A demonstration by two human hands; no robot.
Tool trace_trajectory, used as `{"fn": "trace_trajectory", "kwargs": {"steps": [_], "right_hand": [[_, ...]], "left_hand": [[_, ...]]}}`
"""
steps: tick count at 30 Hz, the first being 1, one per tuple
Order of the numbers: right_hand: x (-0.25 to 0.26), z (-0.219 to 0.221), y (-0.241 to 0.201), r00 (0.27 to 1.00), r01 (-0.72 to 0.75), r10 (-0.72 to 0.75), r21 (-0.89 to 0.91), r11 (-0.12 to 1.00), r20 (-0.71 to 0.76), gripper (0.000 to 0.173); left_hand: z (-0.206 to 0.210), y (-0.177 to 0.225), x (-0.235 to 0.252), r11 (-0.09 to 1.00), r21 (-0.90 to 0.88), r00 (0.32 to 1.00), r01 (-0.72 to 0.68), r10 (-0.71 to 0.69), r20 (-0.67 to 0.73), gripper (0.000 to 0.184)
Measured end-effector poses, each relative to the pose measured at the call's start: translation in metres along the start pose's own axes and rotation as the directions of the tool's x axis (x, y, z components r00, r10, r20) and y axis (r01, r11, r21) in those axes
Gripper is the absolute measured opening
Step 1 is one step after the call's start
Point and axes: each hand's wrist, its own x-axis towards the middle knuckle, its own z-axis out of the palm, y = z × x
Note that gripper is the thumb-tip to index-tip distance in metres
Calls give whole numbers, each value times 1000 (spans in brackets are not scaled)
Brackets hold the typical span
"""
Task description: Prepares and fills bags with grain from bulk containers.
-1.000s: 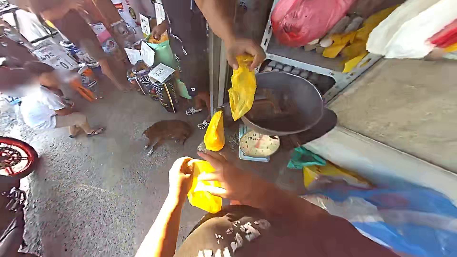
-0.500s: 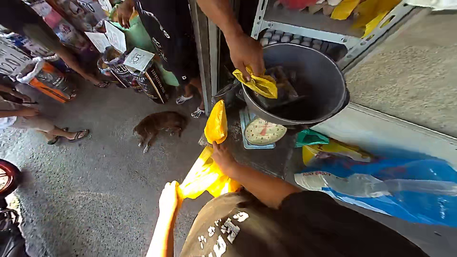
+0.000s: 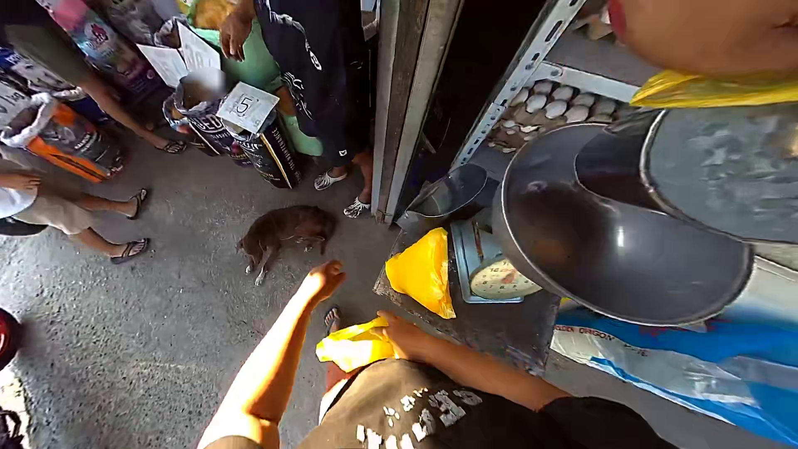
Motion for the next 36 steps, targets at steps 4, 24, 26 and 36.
{"fn": "trace_trajectory", "kwargs": {"steps": [4,24,26,36], "right_hand": [[22,9,-15,958,-85,230,594,800,-173,72],[19,30,-120,563,-204,682,722,662,-466,37],[16,26,-123,546,-211,600,597,774,-585,39],[7,-12,-161,539,-80,448,486,870,-714,54]], "left_hand": [[-21,48,118,961,-18,961,-274,275,34,37],[0,130,288,827,32,776,-561,513,367,50],[-26,104,261,837,26,798,-546,510,320,50],[-116,-79,55,983,-54,956,-174,182,230,94]]}}
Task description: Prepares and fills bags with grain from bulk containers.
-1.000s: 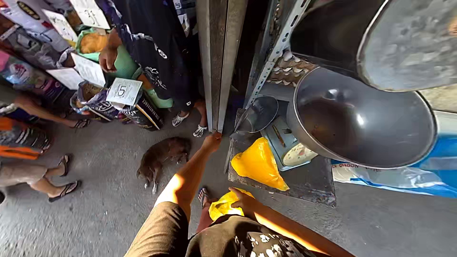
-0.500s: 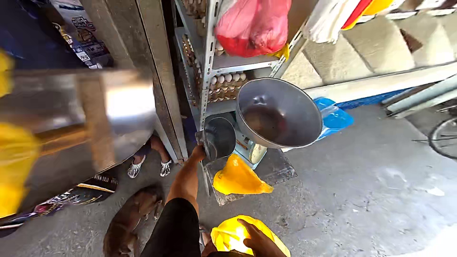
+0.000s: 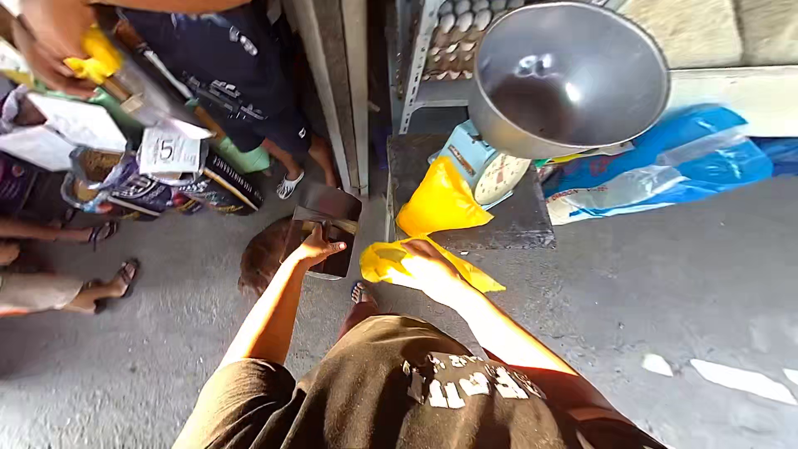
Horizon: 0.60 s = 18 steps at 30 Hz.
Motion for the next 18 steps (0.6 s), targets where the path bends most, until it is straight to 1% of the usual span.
{"fn": "trace_trajectory", "kwargs": {"steps": [1,3,4,5,6,7,8,9,10,11,12,13,14,15,16,17,18], "right_hand": [[1,9,-3,999,41,-41,48,998,2,52],[5,32,-14,984,174,-178,101,980,31,44],[6,47,-21,958,268,-274,81,960,78,36],[3,62,-30,917,363,-368,58,930,154,34],[-3,80,-38,859,462,-465,69,884,213,35],[-11,99,-48,788,548,-556,110,829,263,38],[-21,118,-60,699,629,-644,161,760,310,43],[-33,137,-73,605,684,-709,219,696,363,48],[-45,158,-85,508,730,-770,281,623,387,49],[-58,180,-96,415,758,-822,353,549,389,49],[-71,199,-106,337,758,-859,430,491,386,47],[-84,215,-117,277,738,-884,506,446,376,45],[-97,226,-128,230,695,-895,579,427,383,44],[-108,233,-140,193,632,-892,643,432,409,42],[-118,237,-151,162,563,-888,698,442,431,40],[-124,240,-160,142,480,-882,748,458,449,38],[-127,245,-169,144,396,-885,794,461,442,35]], "left_hand": [[8,-15,-21,999,35,999,33,-31,-34,108],[28,-42,-56,982,160,988,105,-86,-125,129],[41,-53,-72,965,208,978,158,-124,-168,134],[53,-63,-87,954,218,966,205,-161,-203,134],[64,-74,-100,953,194,956,233,-188,-226,127],[74,-88,-113,960,157,952,233,-192,-237,113],[83,-101,-130,972,101,953,212,-183,-241,89],[90,-114,-152,983,3,953,181,-175,-247,66],[99,-129,-177,978,-160,945,135,-175,-277,52],[107,-137,-212,935,-353,934,48,-167,-316,45],[111,-129,-257,866,-500,927,-29,-163,-337,41],[111,-104,-306,794,-606,921,-39,-207,-330,37],[106,-78,-345,745,-667,910,34,-299,-288,36],[101,-65,-369,713,-692,878,112,-397,-267,37],[100,-75,-377,722,-683,844,112,-432,-318,37],[103,-119,-368,776,-630,843,33,-360,-399,37],[106,-176,-348,832,-554,833,19,-319,-452,39]]}}
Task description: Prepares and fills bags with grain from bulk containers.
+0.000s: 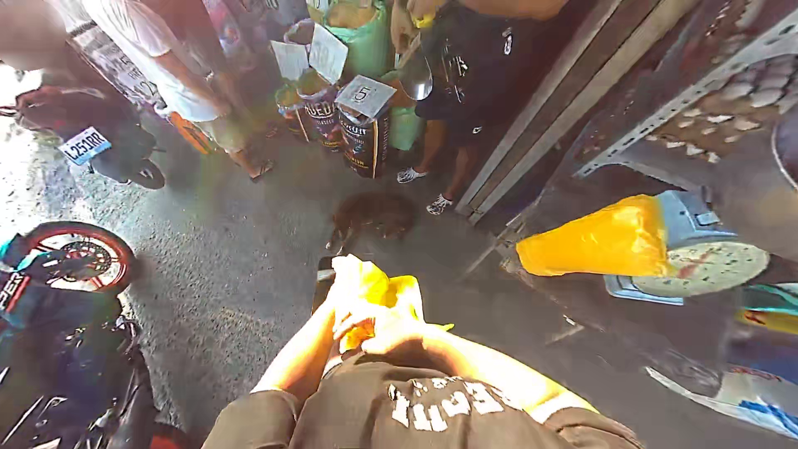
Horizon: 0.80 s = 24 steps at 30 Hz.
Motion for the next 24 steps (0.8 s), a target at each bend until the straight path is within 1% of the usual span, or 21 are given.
{"fn": "trace_trajectory", "kwargs": {"steps": [1,2,3,4,5,6,7,8,9,10,11,12,14,15,16,18,21,22,23,24], "right_hand": [[11,2,1,999,28,-26,74,997,-38,31],[22,1,4,994,52,-41,121,991,-97,27],[35,-2,4,986,53,-27,155,986,-167,24],[48,-6,4,972,37,3,167,985,-234,20],[62,-10,5,949,-3,48,144,990,-313,16],[79,-14,5,913,-80,108,87,993,-392,14],[100,-21,8,870,-185,167,7,983,-464,15],[123,-28,16,829,-285,209,-69,956,-519,16],[145,-32,28,789,-368,235,-131,921,-568,18],[165,-34,44,748,-431,258,-152,890,-611,20],[185,-36,59,716,-463,284,-129,877,-638,22],[206,-39,71,690,-463,312,-67,884,-653,25],[251,-42,89,656,-407,365,98,908,-660,33],[272,-43,95,658,-368,378,160,916,-651,35],[291,-45,102,681,-327,376,198,924,-629,37],[324,-50,118,749,-262,356,244,934,-559,38],[368,-58,138,854,-257,361,299,919,-374,37],[383,-59,144,883,-268,362,311,912,-299,35],[399,-59,151,905,-280,359,315,907,-229,33],[415,-60,159,924,-295,354,323,899,-144,32]], "left_hand": [[-13,-47,37,996,90,999,27,-24,-32,43],[-26,-81,66,978,178,992,111,-98,-83,50],[-42,-104,85,955,211,973,210,-184,-137,60],[-60,-118,96,917,224,937,331,-290,-195,72],[-81,-128,99,878,233,899,418,-364,-242,79],[-105,-136,101,861,224,878,456,-395,-270,83],[-134,-140,103,873,172,870,457,-398,-289,83],[-165,-141,103,893,120,876,435,-389,-284,86],[-194,-143,101,903,99,887,419,-383,-259,90],[-219,-147,98,907,102,897,408,-378,-231,91],[-242,-151,98,909,126,906,398,-369,-205,92],[-263,-152,98,909,156,915,387,-357,-190,93],[-304,-141,102,910,211,930,357,-325,-173,96],[-321,-131,105,909,239,937,340,-306,-169,100],[-337,-121,112,910,260,943,322,-286,-167,104],[-363,-102,135,906,309,955,288,-247,-164,115],[-386,-76,186,904,366,970,220,-163,-181,125],[-393,-66,203,900,383,973,208,-152,-172,123],[-400,-54,219,890,404,976,212,-168,-140,113],[-408,-40,233,867,439,971,237,-225,-81,99]]}}
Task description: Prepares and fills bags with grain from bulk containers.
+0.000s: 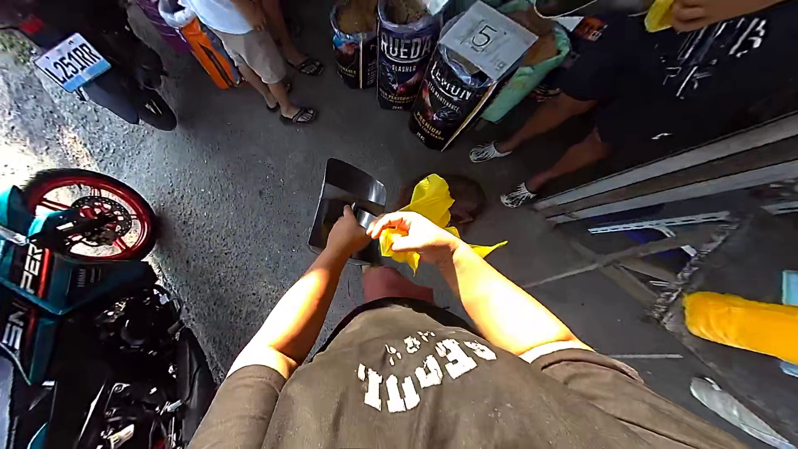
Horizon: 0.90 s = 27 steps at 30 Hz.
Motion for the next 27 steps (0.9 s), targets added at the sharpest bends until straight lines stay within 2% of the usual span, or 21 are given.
{"fn": "trace_trajectory", "kwargs": {"steps": [1,2,3,6,9,10,11,12,13,14,15,16,17,18,19,20,21,23,25,27], "right_hand": [[18,-1,3,994,-29,26,24,999,110,32],[39,-3,6,974,-58,42,64,996,222,30],[62,-4,8,948,-70,31,116,991,316,30],[121,9,5,891,-111,-35,292,950,453,26],[174,10,-9,811,-109,-92,304,946,577,35],[191,5,-17,786,-97,-110,298,950,608,40],[207,-2,-27,768,-85,-129,299,951,627,44],[222,-10,-38,759,-65,-148,300,952,634,44],[236,-21,-47,756,-29,-171,294,955,632,42],[251,-34,-56,763,35,-194,260,965,617,38],[265,-49,-67,788,117,-201,179,977,582,29],[278,-66,-80,831,210,-185,12,978,525,20],[290,-82,-93,890,249,-127,-234,940,438,18],[302,-99,-103,945,210,-41,-503,838,325,19],[315,-118,-110,981,73,80,-712,699,179,23],[329,-138,-113,980,-121,200,-819,561,-7,28],[343,-160,-110,933,-324,296,-836,443,-205,33],[362,-211,-95,763,-634,389,-715,295,-516,39],[367,-262,-82,562,-820,473,-534,207,-679,44],[362,-305,-69,424,-899,553,-407,162,-717,47]], "left_hand": [[-10,10,9,999,34,996,37,-40,78,86],[-11,11,23,998,54,999,18,-20,47,77],[-8,5,41,996,54,993,-67,71,-90,72],[-57,36,47,999,43,1000,-5,5,-16,70],[-97,64,33,992,81,963,-95,112,-243,53],[-136,92,22,996,69,998,51,-47,-50,51],[-166,109,29,975,58,968,214,-220,123,53],[-166,91,62,975,27,974,222,-223,47,53],[-157,57,111,978,14,978,206,-205,-44,58],[-152,25,160,979,6,976,203,-202,-78,67],[-159,3,197,978,-5,976,208,-208,-63,76],[-174,-10,222,978,-16,978,206,-206,-37,81],[-191,-18,238,981,-39,981,190,-191,-27,77],[-207,-25,252,985,-76,986,157,-161,-47,71],[-225,-29,267,985,-112,989,130,-138,-62,71],[-243,-30,284,986,-120,991,111,-120,-64,71],[-262,-29,301,991,-91,993,95,-100,-54,68],[-307,-12,338,997,43,998,57,-56,-23,62],[-353,26,374,985,171,1000,-10,7,17,61],[-395,79,411,958,261,992,-121,106,68,59]]}}
